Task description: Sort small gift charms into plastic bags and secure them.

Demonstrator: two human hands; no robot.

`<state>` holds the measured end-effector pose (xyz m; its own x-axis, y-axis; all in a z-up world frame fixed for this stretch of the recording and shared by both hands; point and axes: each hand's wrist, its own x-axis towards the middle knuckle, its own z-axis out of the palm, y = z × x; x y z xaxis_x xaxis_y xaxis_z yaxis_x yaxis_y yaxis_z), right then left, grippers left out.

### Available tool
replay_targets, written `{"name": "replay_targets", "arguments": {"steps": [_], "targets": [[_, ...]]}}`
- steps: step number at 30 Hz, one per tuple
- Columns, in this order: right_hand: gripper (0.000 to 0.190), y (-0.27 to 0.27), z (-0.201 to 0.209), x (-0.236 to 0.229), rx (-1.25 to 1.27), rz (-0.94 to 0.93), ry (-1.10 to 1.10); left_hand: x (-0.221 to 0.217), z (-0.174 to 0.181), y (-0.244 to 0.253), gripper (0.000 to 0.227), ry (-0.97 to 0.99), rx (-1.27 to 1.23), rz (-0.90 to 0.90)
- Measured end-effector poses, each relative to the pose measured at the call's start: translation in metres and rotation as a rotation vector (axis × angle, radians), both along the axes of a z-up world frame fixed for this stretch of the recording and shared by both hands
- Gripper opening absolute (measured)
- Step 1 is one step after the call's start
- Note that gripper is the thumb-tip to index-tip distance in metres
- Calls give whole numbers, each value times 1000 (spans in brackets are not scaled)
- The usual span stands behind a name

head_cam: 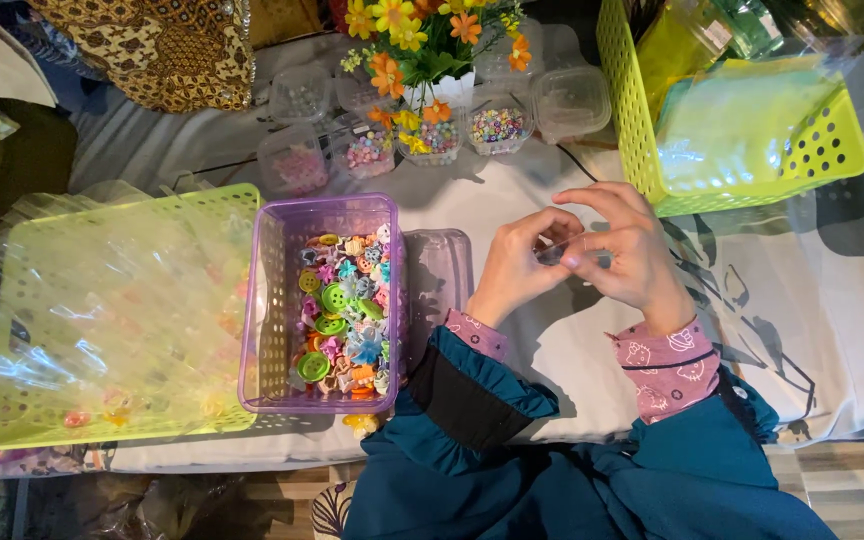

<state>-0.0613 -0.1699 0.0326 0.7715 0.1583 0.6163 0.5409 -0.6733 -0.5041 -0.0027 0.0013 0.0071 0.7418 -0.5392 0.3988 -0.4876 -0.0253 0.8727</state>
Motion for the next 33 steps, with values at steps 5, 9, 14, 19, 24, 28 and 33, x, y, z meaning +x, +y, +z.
{"name": "replay_targets", "arguments": {"steps": [5,9,14,19,24,28,33], "targets": [[18,5,6,-3,12,-53,14,5,-7,1,34,56,-27,-5],[11,4,7,-6,88,-134,-42,8,-3,4,42,136,-81,-156],[15,5,10,-9,130,-224,-106,13,-21,3,38,252,-128,-267],[25,7,13,-13,281,-228,-165,20,-36,0,25,468,-406,-228],[43,10,13,-7,452,-134,-78,32,-65,0,18,484,-642,-79],[39,20,13,-2,247,-93,74,40,-71,2,24,538,-787,-8],[32,22,-2,4,306,-105,156,34,-50,4,24,613,-712,-15]]}}
